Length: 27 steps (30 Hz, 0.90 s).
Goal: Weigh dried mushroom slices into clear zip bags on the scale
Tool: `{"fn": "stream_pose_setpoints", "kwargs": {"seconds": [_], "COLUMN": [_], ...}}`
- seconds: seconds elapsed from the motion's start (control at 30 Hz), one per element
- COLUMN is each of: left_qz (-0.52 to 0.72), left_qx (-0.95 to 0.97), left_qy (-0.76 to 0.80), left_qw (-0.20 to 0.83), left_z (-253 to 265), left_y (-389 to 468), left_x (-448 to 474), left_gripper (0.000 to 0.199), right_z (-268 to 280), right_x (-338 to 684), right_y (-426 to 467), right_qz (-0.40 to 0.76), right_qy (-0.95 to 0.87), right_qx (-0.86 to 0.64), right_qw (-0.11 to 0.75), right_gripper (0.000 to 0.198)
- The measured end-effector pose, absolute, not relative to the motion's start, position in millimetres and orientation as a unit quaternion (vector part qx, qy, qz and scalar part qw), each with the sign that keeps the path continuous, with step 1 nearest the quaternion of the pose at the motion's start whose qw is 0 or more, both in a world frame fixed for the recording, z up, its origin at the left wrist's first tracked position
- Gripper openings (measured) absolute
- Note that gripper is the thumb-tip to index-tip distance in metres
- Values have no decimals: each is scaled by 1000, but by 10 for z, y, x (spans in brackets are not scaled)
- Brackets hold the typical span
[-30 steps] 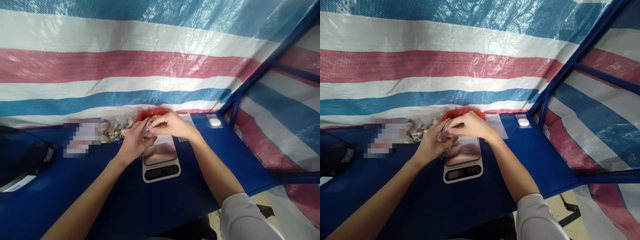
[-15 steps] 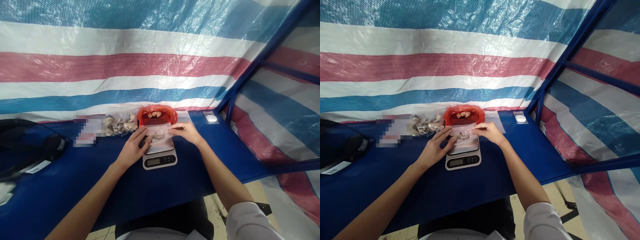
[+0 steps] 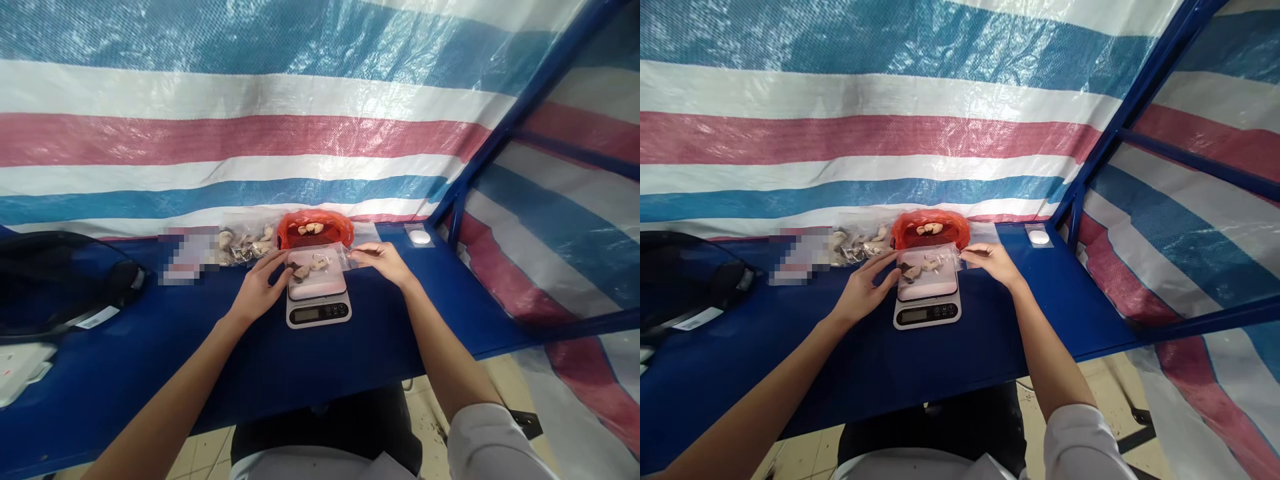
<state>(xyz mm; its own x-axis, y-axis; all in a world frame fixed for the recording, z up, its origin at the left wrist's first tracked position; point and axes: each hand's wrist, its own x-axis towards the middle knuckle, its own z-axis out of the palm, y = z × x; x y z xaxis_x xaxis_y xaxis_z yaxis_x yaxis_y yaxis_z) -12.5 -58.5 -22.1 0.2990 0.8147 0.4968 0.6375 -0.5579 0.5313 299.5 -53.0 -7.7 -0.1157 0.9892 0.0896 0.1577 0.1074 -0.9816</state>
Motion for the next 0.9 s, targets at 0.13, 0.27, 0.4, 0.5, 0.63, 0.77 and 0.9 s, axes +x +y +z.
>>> {"fn": "stream_pose_setpoints", "kwargs": {"seconds": [0.13, 0.27, 0.4, 0.5, 0.63, 0.77, 0.9], "left_qz": [378, 316, 240, 197, 152, 131, 123], "left_qx": [798, 824, 838, 838, 832, 829, 827], "left_qy": [467, 471, 488, 508, 533, 543, 547], "left_qw": [61, 7, -26, -30, -28, -24, -24], "left_z": [-312, -429, -504, -523, -524, -507, -491], "left_y": [-610, -617, -638, -673, -702, -707, -714], "left_x": [-298, -398, -423, -420, -409, -395, -381], "left_gripper": [48, 50, 58, 61, 60, 60, 60], "right_z": [-84, -168, -317, -414, -460, -461, -469], "right_x": [3140, 3123, 3026, 2990, 2980, 2975, 2978], "right_y": [-630, -756, -846, -876, -886, -883, -881], "right_qz": [291, 125, 33, 22, 26, 27, 27], "right_qy": [-659, -753, -800, -803, -798, -796, -797], "right_qx": [-547, -579, -573, -583, -595, -599, -597], "right_qw": [426, 288, 174, 119, 92, 87, 88], "right_gripper": [30, 29, 42, 50, 53, 54, 54]}}
